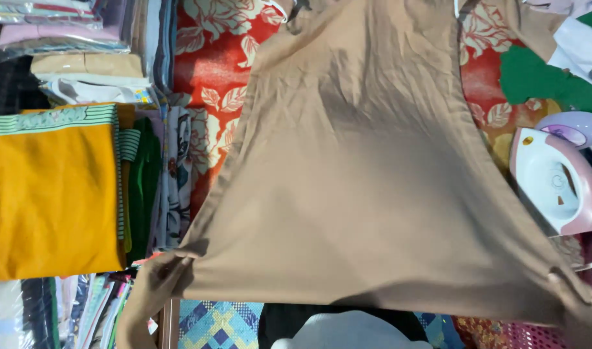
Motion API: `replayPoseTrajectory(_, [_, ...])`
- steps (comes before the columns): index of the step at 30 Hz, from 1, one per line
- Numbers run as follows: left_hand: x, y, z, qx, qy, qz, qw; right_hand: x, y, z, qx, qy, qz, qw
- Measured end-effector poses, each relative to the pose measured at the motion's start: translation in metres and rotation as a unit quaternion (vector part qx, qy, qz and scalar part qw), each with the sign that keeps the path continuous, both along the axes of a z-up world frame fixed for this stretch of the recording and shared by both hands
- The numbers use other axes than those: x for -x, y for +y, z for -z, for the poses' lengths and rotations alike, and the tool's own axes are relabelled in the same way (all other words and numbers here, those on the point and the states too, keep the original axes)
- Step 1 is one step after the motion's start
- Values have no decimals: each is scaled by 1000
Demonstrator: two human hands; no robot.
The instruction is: The person irons a beige dress laid out on a floral-patterned surface. They spray the dress with water from a spray bottle and then use an electric iron to smooth the fabric, moving the iron back and forth across the garment.
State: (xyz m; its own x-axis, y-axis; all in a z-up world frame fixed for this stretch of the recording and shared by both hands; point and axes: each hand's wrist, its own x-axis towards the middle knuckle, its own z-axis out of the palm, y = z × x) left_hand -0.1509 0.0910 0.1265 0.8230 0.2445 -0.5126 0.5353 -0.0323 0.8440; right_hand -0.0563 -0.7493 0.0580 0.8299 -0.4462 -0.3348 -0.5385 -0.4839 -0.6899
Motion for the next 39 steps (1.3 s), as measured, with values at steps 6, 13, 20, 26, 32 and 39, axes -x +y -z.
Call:
replayPoseTrajectory(6, [-1,-6,28,-187,202,128,953,19,44,29,262,189,-53,945])
replayPoseTrajectory(13, [11,1,86,-218,212,185,934,88,-56,167,302,153,-33,940])
replayPoseTrajectory(20, [-33,2,71,-402,258,261,839,-20,95,26,178,218,-56,958])
replayPoseTrajectory(26, [-204,-29,38,-419,-23,85,904,-161,196,-64,77,174,-78,979])
replayPoseTrajectory(32, [-429,-69,55,-397,-324,29,858,-386,222,0,-201,-114,-111,967])
replayPoseTrajectory(39, [-704,-81,159,351,-124,-284,884,-642,275,70,-193,-158,-113,962])
